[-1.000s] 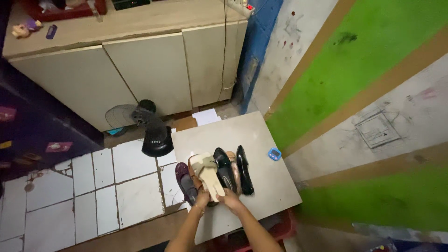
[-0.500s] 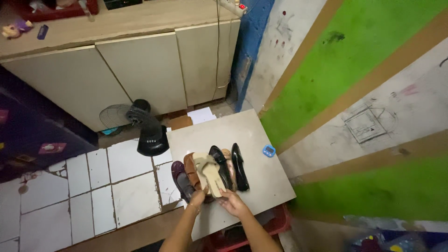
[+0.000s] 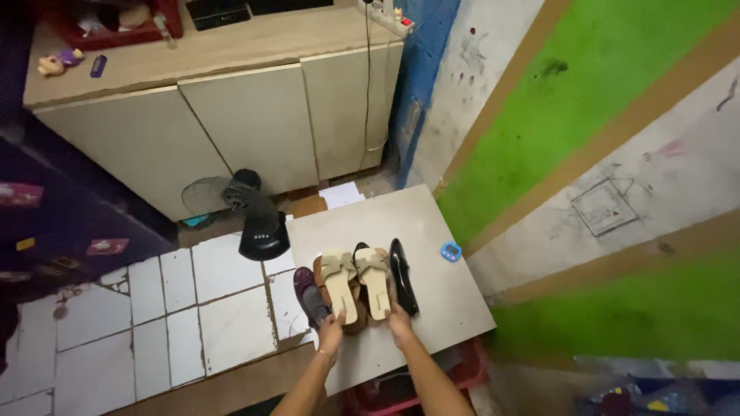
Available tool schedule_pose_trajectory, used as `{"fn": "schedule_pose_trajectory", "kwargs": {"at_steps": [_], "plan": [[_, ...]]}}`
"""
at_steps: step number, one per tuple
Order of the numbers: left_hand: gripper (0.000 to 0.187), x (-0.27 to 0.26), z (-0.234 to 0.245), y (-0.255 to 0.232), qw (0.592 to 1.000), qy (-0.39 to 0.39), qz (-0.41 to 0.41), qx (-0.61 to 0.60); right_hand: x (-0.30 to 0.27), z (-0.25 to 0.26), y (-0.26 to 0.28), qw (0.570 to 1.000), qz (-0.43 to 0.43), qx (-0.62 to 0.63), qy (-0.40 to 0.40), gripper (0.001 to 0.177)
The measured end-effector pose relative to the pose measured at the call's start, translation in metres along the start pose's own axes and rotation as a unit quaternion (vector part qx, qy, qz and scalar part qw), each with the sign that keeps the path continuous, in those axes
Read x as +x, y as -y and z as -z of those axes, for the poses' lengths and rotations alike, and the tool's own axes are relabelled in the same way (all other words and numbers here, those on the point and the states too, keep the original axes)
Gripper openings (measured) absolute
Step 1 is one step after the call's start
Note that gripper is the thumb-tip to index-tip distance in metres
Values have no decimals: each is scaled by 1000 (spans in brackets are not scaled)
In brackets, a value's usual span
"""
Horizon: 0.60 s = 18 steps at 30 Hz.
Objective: The person picks up pairs of shoes from a white table and places them into a hanging shoe rack. They handle black sandals, beige slip-ons, black flats, and brown sandals, arranging them on different shelves of the rack.
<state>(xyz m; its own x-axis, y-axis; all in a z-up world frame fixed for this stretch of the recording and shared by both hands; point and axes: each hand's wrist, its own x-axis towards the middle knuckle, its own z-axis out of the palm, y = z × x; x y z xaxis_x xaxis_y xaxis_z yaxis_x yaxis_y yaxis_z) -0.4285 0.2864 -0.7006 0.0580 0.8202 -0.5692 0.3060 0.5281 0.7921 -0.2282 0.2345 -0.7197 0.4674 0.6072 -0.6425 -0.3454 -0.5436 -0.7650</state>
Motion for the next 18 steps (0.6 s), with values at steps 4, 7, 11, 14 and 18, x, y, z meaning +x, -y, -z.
{"fn": "schedule_pose_trajectory", "kwargs": {"at_steps": [4, 7, 11, 14, 18], "plan": [[36, -17, -9, -14, 994, 35, -19, -107, -51, -6, 40, 987, -58, -144, -44, 80], [54, -40, -22, -40, 998, 47, -16, -35, -106, -14, 95, 999, -47, -13, 18, 53], [55, -106, -28, -106, 990, 118, -75, 27, -133, -1, 139, 988, 16, -144, 55, 67], [46, -127, -31, -124, 981, 164, -100, 35, -161, 17, 167, 979, 71, -185, 39, 55], [58, -143, -21, -151, 970, 172, -137, 101, -200, 46, 193, 983, 51, -175, 25, 68]]}}
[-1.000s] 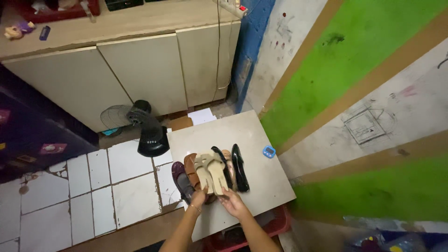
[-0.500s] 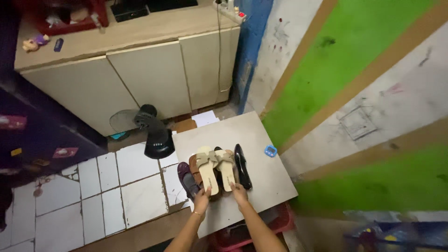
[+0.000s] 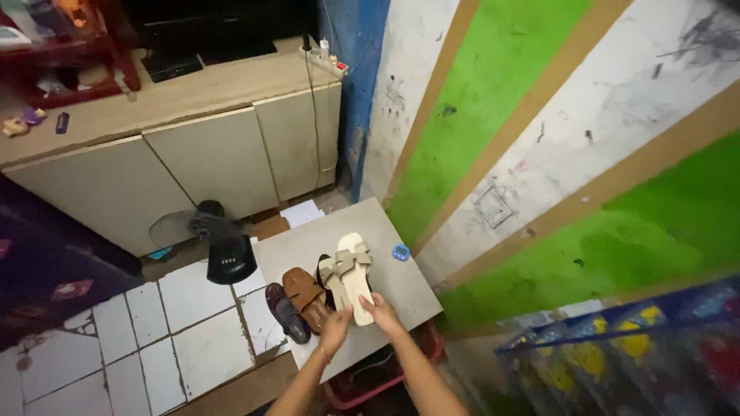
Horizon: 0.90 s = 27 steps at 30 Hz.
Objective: The person picks up pairs of shoes from a white table and places them into a hanging shoe rack. They handle black sandals, beige slip-ons, black flats, and brown sandals, arranging them on different shelves of the rack.
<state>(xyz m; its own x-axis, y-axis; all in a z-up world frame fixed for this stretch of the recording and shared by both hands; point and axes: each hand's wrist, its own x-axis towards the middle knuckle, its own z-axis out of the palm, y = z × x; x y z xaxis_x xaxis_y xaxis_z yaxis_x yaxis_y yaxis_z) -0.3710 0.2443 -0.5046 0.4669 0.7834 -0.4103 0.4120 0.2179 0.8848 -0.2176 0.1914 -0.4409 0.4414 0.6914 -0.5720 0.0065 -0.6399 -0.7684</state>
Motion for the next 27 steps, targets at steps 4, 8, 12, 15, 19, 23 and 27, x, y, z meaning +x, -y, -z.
{"fn": "schedule_pose_trajectory", "kwargs": {"at_steps": [4, 8, 12, 15, 19, 23, 27], "plan": [[86, -21, 40, -99, 999, 17, 47, 8, -41, 17, 1, 975, 29, 207, 74, 65], [76, 4, 49, -121, 996, -71, 25, -37, -96, 32, 10, 964, -14, 247, 100, 58], [51, 9, 49, -123, 995, -93, -33, 8, -133, 47, 18, 964, -41, 248, 83, 67], [40, 32, 18, -90, 995, -96, 6, 5, -131, 50, -10, 953, -49, 299, 28, 75], [35, 29, -16, -87, 999, -33, -13, -8, -121, 62, -63, 946, -9, 320, -54, 83], [33, 16, -71, -105, 994, 15, 0, -110, -155, 103, -88, 907, 50, 364, -208, 89], [42, -23, -129, -141, 969, 137, -21, -202, -204, 141, -101, 885, 22, 243, -396, 85]]}}
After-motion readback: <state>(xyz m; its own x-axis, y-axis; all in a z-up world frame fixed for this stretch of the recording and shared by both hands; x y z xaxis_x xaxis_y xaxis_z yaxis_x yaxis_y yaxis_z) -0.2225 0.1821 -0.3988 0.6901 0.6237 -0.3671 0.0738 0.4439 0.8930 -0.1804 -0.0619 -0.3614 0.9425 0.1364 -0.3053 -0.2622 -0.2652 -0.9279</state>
